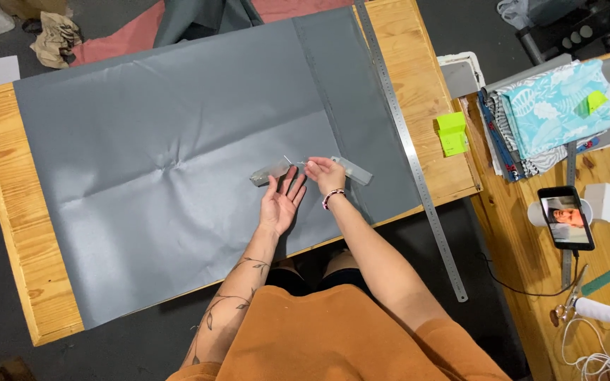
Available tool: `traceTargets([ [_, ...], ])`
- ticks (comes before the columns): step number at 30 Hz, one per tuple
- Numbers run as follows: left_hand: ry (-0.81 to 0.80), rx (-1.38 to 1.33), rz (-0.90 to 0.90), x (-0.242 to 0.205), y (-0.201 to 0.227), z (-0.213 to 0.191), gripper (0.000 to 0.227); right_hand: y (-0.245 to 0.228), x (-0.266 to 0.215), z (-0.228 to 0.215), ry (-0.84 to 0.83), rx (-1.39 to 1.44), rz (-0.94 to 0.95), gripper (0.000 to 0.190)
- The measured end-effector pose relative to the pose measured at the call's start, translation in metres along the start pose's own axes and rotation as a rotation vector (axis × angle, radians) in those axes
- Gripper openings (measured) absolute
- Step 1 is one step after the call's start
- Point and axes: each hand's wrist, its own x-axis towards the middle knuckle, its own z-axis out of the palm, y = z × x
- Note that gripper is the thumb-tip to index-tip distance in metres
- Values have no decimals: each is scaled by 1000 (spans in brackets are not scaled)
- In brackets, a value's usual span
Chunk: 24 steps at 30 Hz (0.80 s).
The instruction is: The person pins a large piece of gray fabric onto a wooden table using straight pins. They smooth the fabric and secure it at multiple points along the edges and center.
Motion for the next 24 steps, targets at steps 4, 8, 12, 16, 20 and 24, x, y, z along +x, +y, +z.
traceTargets([
  [4, 7, -16, -10, -1, 2, 2, 26, -4, -8, 4, -48, -202, -49, 23],
  [8, 8, -58, -12, 0, 3, 1, 23, -29, -28, 4, -1, -754, -244, 22],
  [12, 30, -42, -11, -3, 3, 5, 26, -39, -39, -6, -3, -989, -436, 22],
  [16, 74, -95, -2, 32, -9, -44, 24, -39, -49, -20, 61, -968, -426, 16],
  [20, 100, -83, 7, 29, -10, -40, 24, -24, -53, -33, 22, -899, -407, 31],
  [24, 161, -25, 67, 29, -11, -33, 22, -38, -71, -34, -14, -684, -437, 54],
])
